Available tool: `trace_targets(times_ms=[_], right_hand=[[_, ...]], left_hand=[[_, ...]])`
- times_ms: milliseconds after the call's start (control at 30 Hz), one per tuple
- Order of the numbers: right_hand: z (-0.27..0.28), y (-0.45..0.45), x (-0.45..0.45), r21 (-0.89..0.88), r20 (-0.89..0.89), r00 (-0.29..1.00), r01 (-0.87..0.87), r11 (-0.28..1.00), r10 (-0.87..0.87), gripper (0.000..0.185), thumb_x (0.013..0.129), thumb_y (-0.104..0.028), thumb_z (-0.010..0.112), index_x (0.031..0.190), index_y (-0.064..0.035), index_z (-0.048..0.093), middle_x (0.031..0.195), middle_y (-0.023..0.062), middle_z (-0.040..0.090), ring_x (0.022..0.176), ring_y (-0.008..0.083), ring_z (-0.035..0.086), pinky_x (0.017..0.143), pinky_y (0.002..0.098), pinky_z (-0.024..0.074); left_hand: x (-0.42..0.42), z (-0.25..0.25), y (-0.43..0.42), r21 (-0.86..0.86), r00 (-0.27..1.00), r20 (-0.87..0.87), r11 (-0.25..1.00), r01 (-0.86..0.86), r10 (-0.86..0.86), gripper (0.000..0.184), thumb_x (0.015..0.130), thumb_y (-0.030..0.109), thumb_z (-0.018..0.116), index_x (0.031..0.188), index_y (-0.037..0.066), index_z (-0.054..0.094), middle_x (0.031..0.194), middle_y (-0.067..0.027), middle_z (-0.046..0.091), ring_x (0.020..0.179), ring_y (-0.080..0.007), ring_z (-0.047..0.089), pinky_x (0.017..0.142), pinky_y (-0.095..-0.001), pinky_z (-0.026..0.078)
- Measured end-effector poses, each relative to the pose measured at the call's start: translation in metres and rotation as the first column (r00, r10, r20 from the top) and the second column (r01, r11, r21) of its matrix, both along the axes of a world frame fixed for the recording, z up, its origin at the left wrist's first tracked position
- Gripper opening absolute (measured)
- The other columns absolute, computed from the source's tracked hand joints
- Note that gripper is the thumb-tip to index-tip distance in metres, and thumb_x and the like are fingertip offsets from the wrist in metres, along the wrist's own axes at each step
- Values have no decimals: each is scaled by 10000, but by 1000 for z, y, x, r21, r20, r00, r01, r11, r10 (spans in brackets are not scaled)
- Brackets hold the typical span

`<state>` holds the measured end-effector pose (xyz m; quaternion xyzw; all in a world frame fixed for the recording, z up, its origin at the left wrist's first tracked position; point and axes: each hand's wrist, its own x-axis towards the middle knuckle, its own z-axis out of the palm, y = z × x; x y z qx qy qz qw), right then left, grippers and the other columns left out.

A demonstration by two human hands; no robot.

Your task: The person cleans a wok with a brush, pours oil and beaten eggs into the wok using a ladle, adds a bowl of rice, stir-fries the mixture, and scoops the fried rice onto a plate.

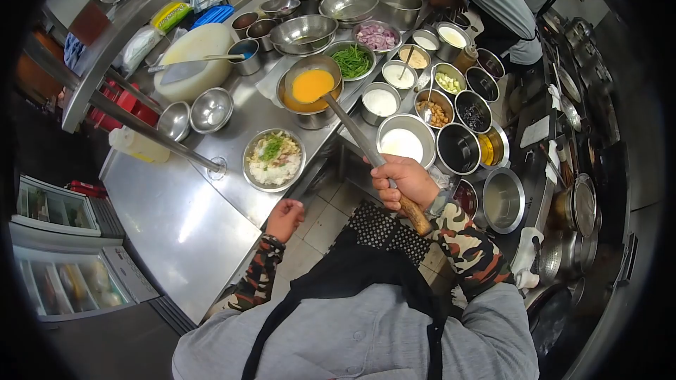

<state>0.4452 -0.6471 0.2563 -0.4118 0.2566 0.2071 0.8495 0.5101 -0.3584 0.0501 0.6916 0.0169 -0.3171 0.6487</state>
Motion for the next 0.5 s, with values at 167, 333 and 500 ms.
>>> trace_targets(times_ms=[167, 333, 500], right_hand=[[-10, -2, -1, 81, 0, 1000, 30, 996, -30, 310, 889, -71, 482, 1198, -58, 461, 631, -5, 414, 403, 67, 363, 345, 227, 324], [-6, -6, -18, 331, -18, 998, 64, 941, -61, 313, 897, -77, 467, 1208, -56, 463, 629, -14, 406, 403, 52, 365, 338, 214, 324], [20, -12, -78, 308, -17, 997, 80, 948, -78, 377, 912, -94, 475, 1285, -47, 441, 617, -15, 409, 391, 41, 350, 325, 196, 312]], left_hand=[[24, 2, 9, -27, 922, -125, 928, -372, 366, 307, 933, 308, 556, 970, 4, 533, 882, -93, 625, 646, -149, 619, 486, -249, 492], [62, -4, 16, 26, 872, -65, 875, -484, 485, 278, 935, 271, 544, 958, -6, 528, 907, -124, 634, 718, -190, 657, 529, -290, 543], [67, -1, 22, -147, 832, -143, 820, -553, 536, 287, 927, 260, 553, 1021, -10, 532, 959, -132, 617, 783, -235, 638, 605, -341, 559]])
